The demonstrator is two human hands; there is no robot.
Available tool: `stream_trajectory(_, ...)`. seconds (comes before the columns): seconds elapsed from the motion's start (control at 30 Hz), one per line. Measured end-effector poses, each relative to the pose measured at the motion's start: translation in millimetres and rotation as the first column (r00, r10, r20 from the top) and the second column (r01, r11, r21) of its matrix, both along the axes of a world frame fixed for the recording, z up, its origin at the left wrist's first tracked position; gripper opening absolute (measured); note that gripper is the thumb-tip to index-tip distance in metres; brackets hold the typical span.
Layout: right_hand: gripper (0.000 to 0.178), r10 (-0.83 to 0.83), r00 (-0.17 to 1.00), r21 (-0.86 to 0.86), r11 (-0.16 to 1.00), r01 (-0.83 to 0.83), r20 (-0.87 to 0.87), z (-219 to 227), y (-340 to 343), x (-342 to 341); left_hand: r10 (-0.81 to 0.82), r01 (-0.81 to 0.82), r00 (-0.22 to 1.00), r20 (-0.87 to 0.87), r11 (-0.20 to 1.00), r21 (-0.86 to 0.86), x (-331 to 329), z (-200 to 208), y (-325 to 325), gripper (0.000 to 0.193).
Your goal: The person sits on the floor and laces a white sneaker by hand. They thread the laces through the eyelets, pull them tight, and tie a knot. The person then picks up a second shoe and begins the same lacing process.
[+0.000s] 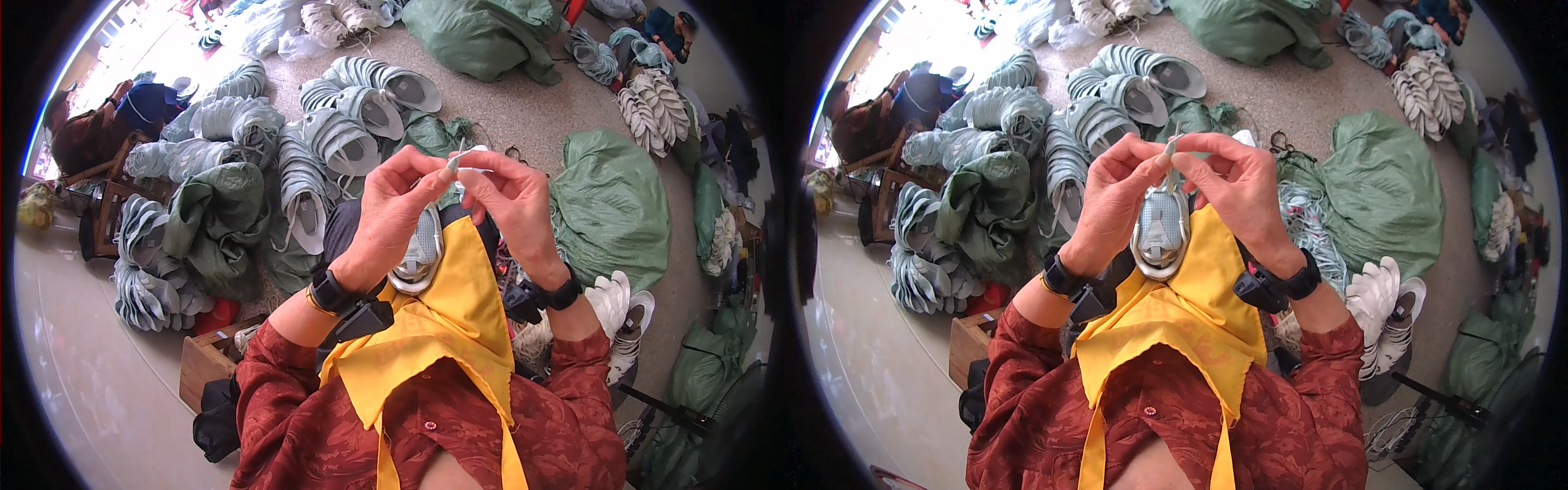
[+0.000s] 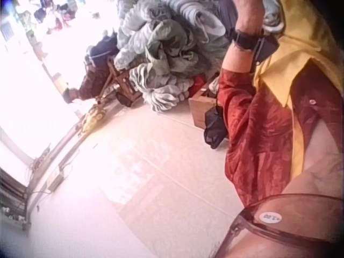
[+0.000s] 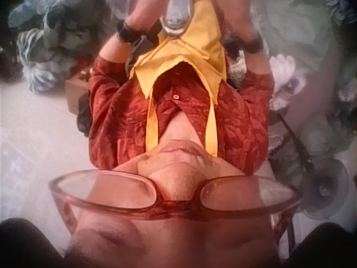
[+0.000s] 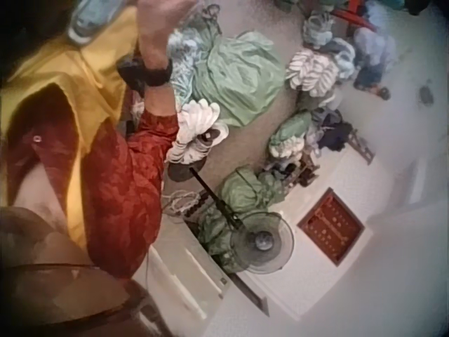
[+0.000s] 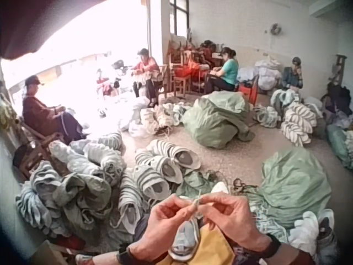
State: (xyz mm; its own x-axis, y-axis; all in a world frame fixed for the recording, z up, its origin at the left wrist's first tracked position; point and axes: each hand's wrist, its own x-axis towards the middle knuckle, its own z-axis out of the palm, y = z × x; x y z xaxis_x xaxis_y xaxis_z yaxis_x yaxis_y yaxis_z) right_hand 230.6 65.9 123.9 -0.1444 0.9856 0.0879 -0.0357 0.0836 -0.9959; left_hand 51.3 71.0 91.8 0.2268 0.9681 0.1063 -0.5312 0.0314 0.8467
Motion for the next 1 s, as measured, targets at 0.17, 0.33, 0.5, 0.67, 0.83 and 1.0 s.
stream_trajectory(0.17, 0.009, -0.064, 0.997, 0.077, 0.995, 0.061, 0.036, -17, 6, -8, 0.048, -0.040, 0.983, -0.178, 0.998, 0.048, -1, -2, -2, 0.011)
stream_trajectory(0.33, 0.015, 0.010, 1.000, -0.051, 0.999, -0.009, 0.013, -11, 8, -2, 0.085, 0.030, 0.845, -0.528, 0.978, 0.206, -26, -37, 12, 0.012)
stream_trajectory(0.5, 0.012, 0.091, 0.975, 0.075, 0.991, -0.108, 0.204, 16, 1, 3, 0.351, 0.203, 0.420, -0.837, 0.862, 0.464, -58, -85, 14, 0.036)
stream_trajectory(0.67, 0.005, 0.148, 0.889, 0.199, 0.946, -0.254, 0.433, 36, -14, -13, 0.423, 0.205, 0.442, -0.791, 0.811, 0.548, -37, -114, 18, 0.045)
stream_trajectory(0.83, 0.008, 0.176, 0.911, 0.350, 0.882, -0.314, 0.373, 89, -9, -15, 0.491, 0.199, 0.380, -0.784, 0.785, 0.587, -31, -122, 21, 0.048)
stream_trajectory(1.0, 0.009, 0.151, 0.971, 0.513, 0.828, -0.226, 0.184, 154, 14, -2, 0.466, 0.172, 0.289, -0.836, 0.834, 0.524, -48, -121, 13, 0.051)
